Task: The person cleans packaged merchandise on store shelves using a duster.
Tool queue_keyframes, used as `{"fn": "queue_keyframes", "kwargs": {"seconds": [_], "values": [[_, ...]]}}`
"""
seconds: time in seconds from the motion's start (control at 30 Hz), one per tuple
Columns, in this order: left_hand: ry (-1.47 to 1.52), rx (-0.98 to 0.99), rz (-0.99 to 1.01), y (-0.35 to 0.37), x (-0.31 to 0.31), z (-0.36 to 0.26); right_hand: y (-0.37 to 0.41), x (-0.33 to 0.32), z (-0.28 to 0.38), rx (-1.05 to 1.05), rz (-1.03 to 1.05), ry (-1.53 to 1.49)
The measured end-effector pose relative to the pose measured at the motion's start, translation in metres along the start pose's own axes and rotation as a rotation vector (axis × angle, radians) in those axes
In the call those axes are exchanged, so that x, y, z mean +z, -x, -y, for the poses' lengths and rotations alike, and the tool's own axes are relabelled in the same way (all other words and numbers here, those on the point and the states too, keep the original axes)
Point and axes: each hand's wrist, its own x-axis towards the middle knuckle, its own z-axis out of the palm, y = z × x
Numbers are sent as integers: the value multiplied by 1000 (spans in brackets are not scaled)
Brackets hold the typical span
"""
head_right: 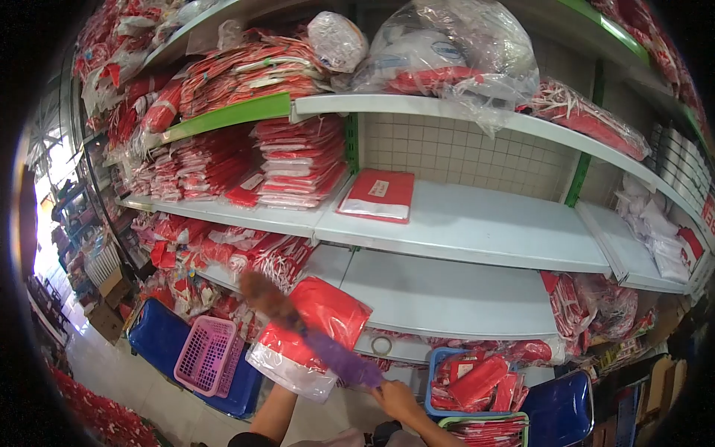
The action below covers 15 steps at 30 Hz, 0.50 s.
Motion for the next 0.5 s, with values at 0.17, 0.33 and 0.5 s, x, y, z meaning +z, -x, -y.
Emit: {"fn": "queue_keyframes", "kwargs": {"seconds": [0.17, 0.33, 0.5], "values": [[-2, 2, -2, -15, 23, 12, -16, -16, -20, 109, -174, -61], [0, 1, -9, -24, 36, 29, -24, -10, -60, -147, 77, 123], [8, -21, -27, -18, 35, 50, -80, -22, -86, 103, -222, 68]]}}
